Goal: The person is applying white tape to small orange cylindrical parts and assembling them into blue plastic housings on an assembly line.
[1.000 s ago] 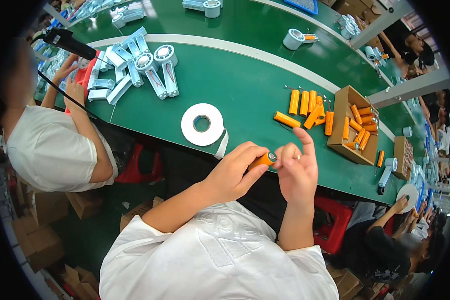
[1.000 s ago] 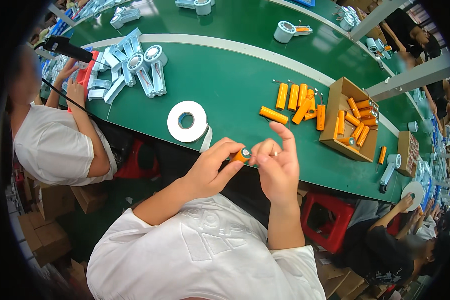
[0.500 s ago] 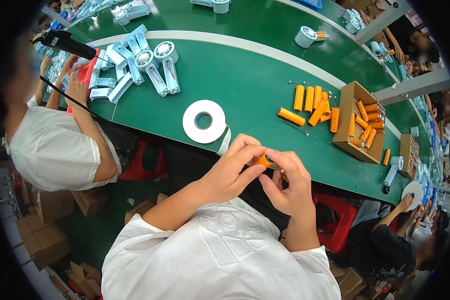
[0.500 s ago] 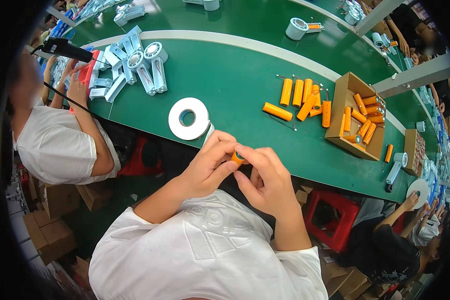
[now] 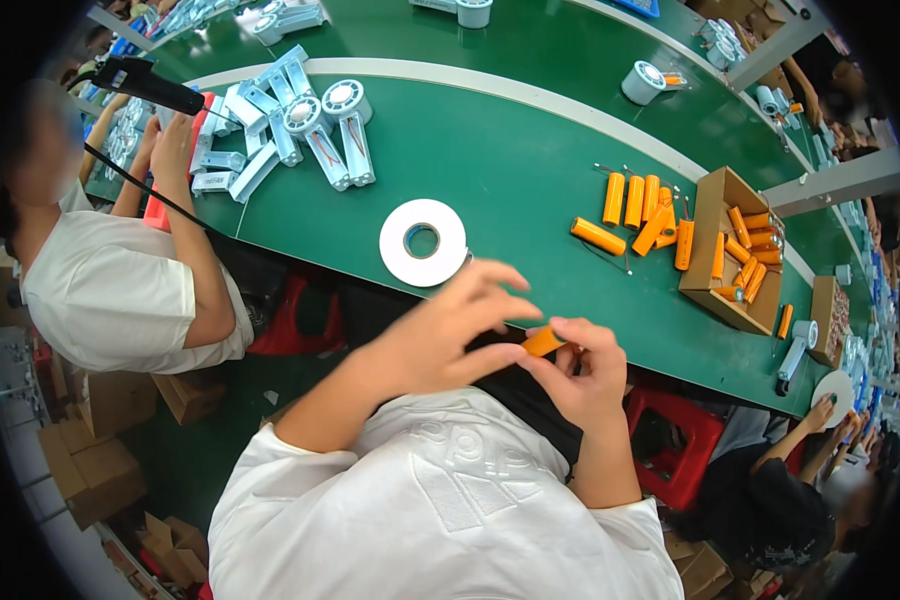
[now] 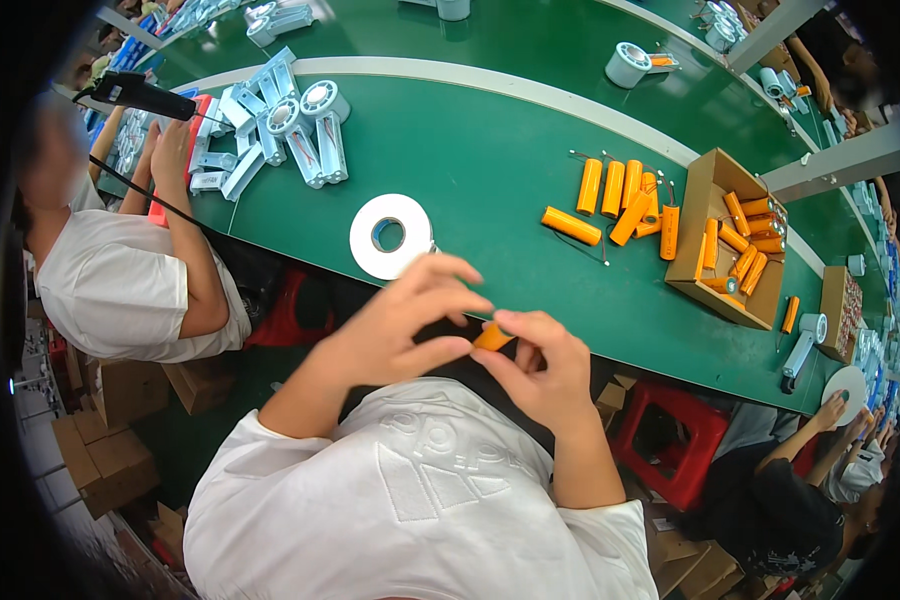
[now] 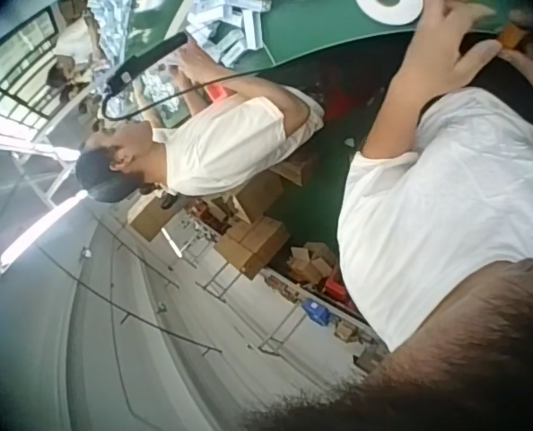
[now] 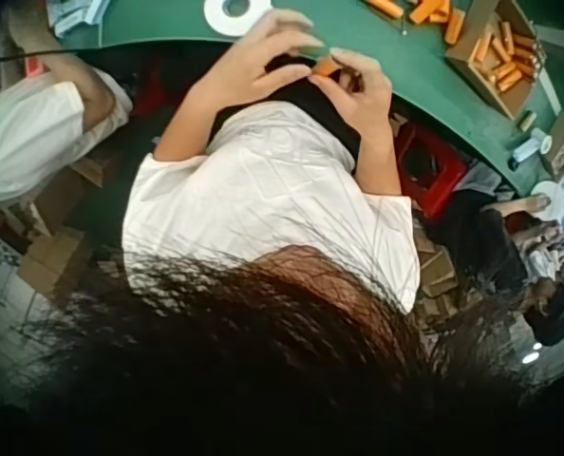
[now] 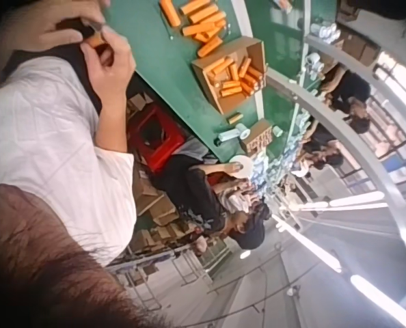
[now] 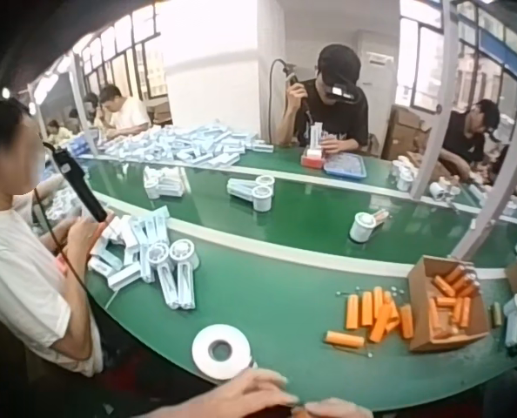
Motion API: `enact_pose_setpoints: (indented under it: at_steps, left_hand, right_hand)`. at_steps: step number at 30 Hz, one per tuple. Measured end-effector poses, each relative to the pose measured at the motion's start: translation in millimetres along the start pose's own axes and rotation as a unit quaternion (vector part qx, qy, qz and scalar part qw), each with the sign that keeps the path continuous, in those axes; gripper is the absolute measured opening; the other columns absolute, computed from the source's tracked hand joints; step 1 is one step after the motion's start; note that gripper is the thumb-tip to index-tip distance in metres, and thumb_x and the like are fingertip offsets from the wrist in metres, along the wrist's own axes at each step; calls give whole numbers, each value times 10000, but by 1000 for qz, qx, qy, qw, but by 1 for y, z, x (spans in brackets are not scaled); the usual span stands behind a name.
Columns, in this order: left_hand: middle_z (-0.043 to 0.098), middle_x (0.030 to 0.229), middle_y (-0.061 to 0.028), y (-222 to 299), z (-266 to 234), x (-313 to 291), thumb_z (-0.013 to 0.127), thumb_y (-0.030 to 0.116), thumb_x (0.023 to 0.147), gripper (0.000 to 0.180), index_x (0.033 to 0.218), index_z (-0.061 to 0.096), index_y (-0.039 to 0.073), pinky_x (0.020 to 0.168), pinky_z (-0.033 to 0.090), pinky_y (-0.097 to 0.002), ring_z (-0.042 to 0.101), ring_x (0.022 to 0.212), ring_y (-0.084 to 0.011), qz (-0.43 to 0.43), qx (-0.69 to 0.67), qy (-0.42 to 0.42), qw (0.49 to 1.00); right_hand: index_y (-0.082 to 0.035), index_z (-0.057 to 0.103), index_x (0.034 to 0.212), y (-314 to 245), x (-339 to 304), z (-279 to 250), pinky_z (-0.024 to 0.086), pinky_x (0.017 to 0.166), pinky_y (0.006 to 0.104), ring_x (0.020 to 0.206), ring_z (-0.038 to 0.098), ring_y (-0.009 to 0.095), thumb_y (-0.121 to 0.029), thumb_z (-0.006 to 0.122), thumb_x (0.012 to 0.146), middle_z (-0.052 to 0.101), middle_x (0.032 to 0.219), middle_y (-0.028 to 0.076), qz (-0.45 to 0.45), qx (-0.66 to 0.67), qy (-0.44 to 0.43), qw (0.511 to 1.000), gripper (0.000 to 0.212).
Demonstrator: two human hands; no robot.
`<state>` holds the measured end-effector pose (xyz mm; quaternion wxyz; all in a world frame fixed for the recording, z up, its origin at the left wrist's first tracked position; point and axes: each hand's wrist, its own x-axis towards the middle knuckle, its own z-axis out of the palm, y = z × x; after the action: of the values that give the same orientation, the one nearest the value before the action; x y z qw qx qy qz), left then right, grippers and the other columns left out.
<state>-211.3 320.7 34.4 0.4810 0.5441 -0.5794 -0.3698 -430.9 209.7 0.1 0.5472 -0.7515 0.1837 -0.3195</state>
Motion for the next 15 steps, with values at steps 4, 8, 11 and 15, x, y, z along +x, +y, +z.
enact_pose_setpoints:
  at_steps: [4,8,11,15]
  left_hand:
    - [540,1501,-157,6,-72,-3,828,123,801,443,1235,737,125,1140,464,-451,523,1332,-362,5,382,21,924]
    - [529,1533,-162,-9,-94,-12,842,124,768,369,1120,732,113,1173,448,-468,495,1399,-379,3,467,8,884]
    - [518,1555,-163,-14,-98,-9,850,127,756,333,1063,721,104,1178,446,-466,479,1430,-385,30,493,-13,870]
    - [491,1601,-158,-12,-79,-5,872,174,745,344,1016,684,78,1189,423,-485,462,1439,-411,115,318,16,941]
  right_hand:
    - [-80,587,1382,7,5,-5,530,641,218,783,679,161,100,828,841,735,1094,166,56,199,54,977,619]
    - [-80,524,1439,23,15,-8,582,748,263,929,727,229,119,806,847,731,1098,195,85,325,38,941,685]
    - [-79,484,1475,27,32,-7,609,819,301,1026,743,276,128,792,850,727,1106,212,93,377,11,921,727]
    - [-70,504,1466,3,63,11,612,857,324,1039,732,258,117,795,853,728,1105,204,217,365,22,905,704]
